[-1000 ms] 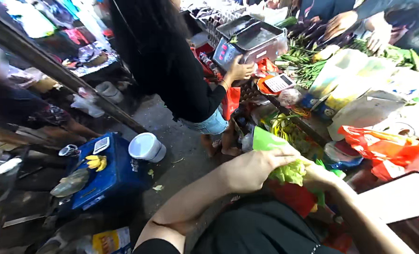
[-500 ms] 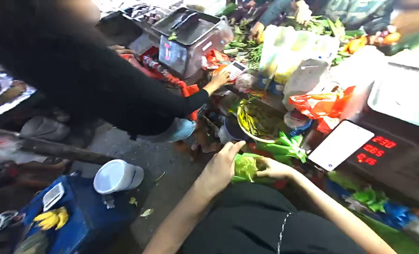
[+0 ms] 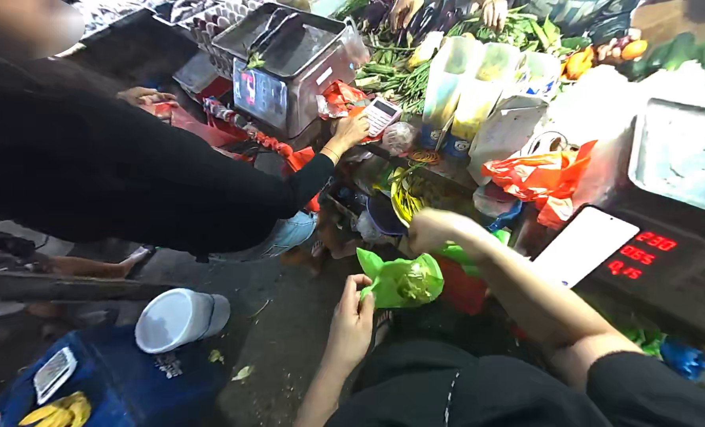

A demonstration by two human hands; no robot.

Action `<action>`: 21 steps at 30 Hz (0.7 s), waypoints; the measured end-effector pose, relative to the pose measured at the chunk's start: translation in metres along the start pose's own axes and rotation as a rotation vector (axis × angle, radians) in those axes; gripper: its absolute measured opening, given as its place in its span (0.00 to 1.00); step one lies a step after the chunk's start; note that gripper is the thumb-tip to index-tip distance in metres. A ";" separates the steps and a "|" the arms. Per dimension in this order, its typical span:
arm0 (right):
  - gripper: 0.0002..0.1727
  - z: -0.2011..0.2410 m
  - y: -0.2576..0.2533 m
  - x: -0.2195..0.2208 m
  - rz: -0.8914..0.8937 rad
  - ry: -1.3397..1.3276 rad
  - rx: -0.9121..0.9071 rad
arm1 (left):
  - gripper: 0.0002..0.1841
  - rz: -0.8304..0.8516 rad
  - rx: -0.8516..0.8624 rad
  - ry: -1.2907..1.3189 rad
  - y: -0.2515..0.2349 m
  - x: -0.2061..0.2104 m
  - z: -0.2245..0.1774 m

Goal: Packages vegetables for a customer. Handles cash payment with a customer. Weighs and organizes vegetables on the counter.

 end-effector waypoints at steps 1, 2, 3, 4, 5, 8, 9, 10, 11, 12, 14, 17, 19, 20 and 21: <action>0.21 -0.004 -0.022 -0.033 -0.141 -0.050 -0.012 | 0.17 0.007 0.012 -0.017 -0.002 -0.002 0.005; 0.24 -0.013 -0.048 -0.066 -0.301 -0.105 -0.002 | 0.17 0.008 0.017 -0.034 -0.004 -0.004 0.009; 0.28 -0.023 -0.074 -0.096 -0.456 -0.169 0.038 | 0.17 0.005 0.032 -0.056 -0.005 -0.005 0.013; 0.34 -0.033 -0.099 -0.120 -0.580 -0.213 0.094 | 0.17 0.007 0.053 -0.085 -0.007 -0.007 0.018; 0.42 -0.042 -0.121 -0.139 -0.648 -0.250 0.152 | 0.17 0.003 0.081 -0.118 -0.009 -0.010 0.024; 0.51 -0.067 -0.175 -0.167 -0.715 -0.255 0.251 | 0.16 -0.032 0.127 -0.176 -0.016 -0.026 0.044; 0.45 -0.073 -0.187 -0.170 -0.729 -0.241 0.239 | 0.15 -0.044 0.118 -0.185 -0.017 -0.034 0.051; 0.36 -0.077 -0.193 -0.173 -0.750 -0.234 0.220 | 0.15 -0.052 0.096 -0.197 -0.018 -0.043 0.059; 0.30 -0.079 -0.194 -0.177 -0.773 -0.229 0.202 | 0.16 -0.056 0.062 -0.219 -0.019 -0.052 0.064; 0.27 -0.080 -0.191 -0.183 -0.804 -0.247 0.179 | 0.16 -0.058 0.026 -0.252 -0.021 -0.061 0.068; 0.24 -0.082 -0.181 -0.197 -0.890 -0.364 0.134 | 0.18 -0.060 -0.045 -0.318 -0.022 -0.078 0.071; 0.23 -0.084 -0.153 -0.209 -1.022 -0.490 0.050 | 0.25 -0.034 -0.078 -0.390 -0.026 -0.099 0.053; 0.19 -0.075 -0.123 -0.210 -1.113 -0.587 -0.142 | 0.27 -0.019 -0.035 -0.372 -0.029 -0.108 0.026; 0.15 -0.068 -0.106 -0.206 -1.134 -0.680 -0.289 | 0.27 -0.015 0.005 -0.343 -0.031 -0.111 0.010; 0.13 -0.061 -0.087 -0.198 -1.128 -0.787 -0.444 | 0.27 0.001 0.046 -0.296 -0.033 -0.112 -0.007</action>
Point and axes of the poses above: each hand's wrist, its own y-axis away from the middle knuckle, its own x-axis out of the palm, z = x × y, the point moved 5 cm from there along -y, towards the middle knuckle, and after that the axes turned 9 degrees about z, right-handed, at the moved point
